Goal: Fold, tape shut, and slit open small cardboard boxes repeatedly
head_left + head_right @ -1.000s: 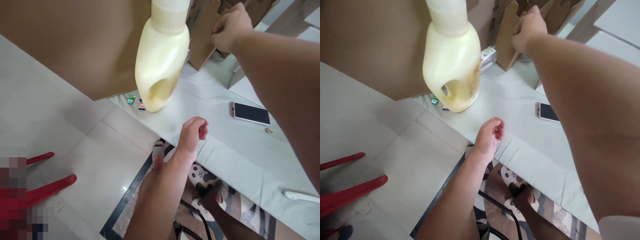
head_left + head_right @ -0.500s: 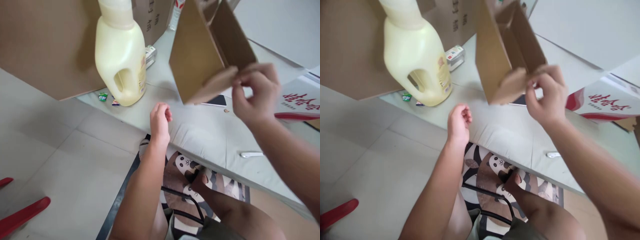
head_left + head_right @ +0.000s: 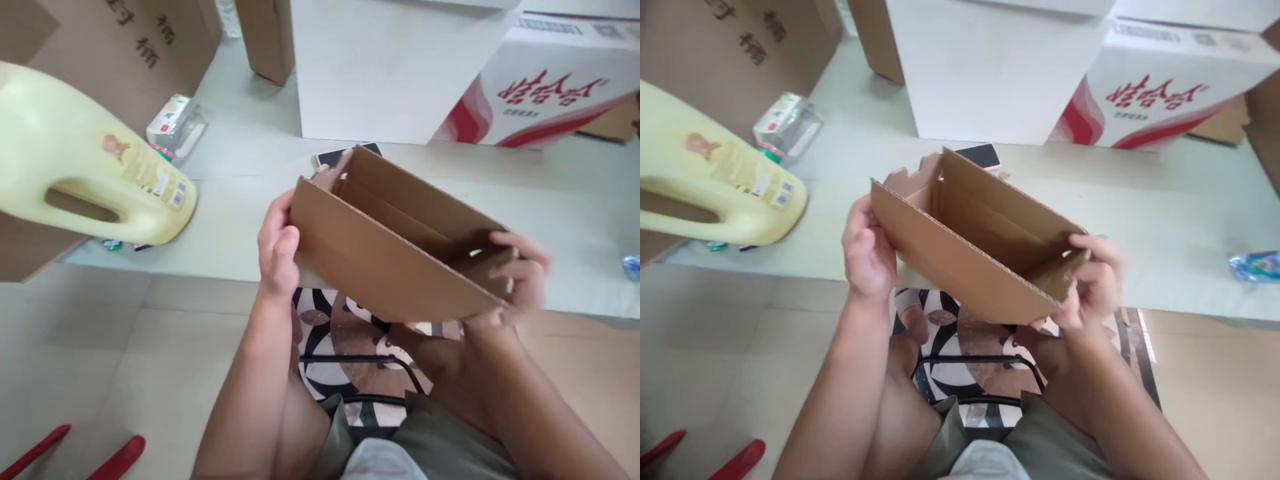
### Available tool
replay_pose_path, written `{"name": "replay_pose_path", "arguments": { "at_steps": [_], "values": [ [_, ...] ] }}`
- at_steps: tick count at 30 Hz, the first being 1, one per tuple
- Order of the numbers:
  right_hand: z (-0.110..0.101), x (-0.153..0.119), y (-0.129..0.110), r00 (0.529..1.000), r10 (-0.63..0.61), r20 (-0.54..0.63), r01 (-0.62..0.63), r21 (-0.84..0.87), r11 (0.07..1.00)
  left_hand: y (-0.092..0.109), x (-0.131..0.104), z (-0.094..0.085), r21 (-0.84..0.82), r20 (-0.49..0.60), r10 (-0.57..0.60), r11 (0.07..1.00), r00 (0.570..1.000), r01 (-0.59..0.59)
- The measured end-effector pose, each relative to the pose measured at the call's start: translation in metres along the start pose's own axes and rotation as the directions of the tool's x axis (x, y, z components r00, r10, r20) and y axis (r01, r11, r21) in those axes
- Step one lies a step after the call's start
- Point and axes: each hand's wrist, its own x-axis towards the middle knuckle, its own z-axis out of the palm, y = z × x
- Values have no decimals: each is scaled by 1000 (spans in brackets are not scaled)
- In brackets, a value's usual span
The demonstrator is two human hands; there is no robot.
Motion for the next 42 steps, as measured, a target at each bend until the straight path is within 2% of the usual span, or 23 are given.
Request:
{"name": "replay_pose_path", "arguments": {
  "at_steps": [1,2,3,5,8,11,13,16,19,21,24,26,28,31,35,39,42],
  "values": [
    [2,-2,6,993,-109,-36,110,56,992,-6,1,2,13,5,31,999,1000,-31],
    [3,-3,10,986,-164,-32,167,97,981,-11,2,4,17,9,50,999,999,-50],
    [4,-4,13,985,-170,8,168,134,977,-14,3,8,17,5,62,998,998,-62],
    [5,-6,16,989,-92,116,67,203,977,-18,4,17,9,3,77,997,997,-77],
    [1,-11,22,980,-31,194,-29,301,953,-19,2,34,-12,-3,72,997,997,-72],
    [-2,-19,34,974,-7,228,-77,355,932,-20,0,46,-50,-36,67,996,997,-68],
    [-3,-22,41,968,-35,249,-68,395,916,-21,0,49,-71,-61,96,992,994,-100],
    [-3,-20,44,961,-94,261,-21,407,913,-20,0,49,-21,-45,86,996,995,-87],
    [-3,-15,39,963,-121,241,23,373,928,-19,-1,47,60,-54,46,997,997,-43],
    [-2,-14,35,965,-138,225,50,359,932,-18,-1,47,98,-77,61,994,995,-54],
    [2,-16,30,976,-65,206,-11,351,936,-17,1,45,161,-66,152,977,986,-140],
    [6,-20,27,979,13,205,-92,383,919,-16,4,44,163,-11,177,971,984,-173],
    [10,-23,26,980,43,196,-126,432,893,-13,5,43,158,39,127,979,991,-131],
    [13,-24,24,987,-20,158,-57,468,882,-9,2,44,189,47,66,979,997,-73],
    [13,-21,20,983,-81,165,1,436,900,-6,-2,44,188,88,19,982,996,-36],
    [13,-18,16,996,-45,79,13,371,929,-5,-1,44,202,131,-29,979,991,2],
    [11,-17,14,992,-44,118,-1,356,935,-5,0,43,275,141,-46,962,989,6]
  ]
}}
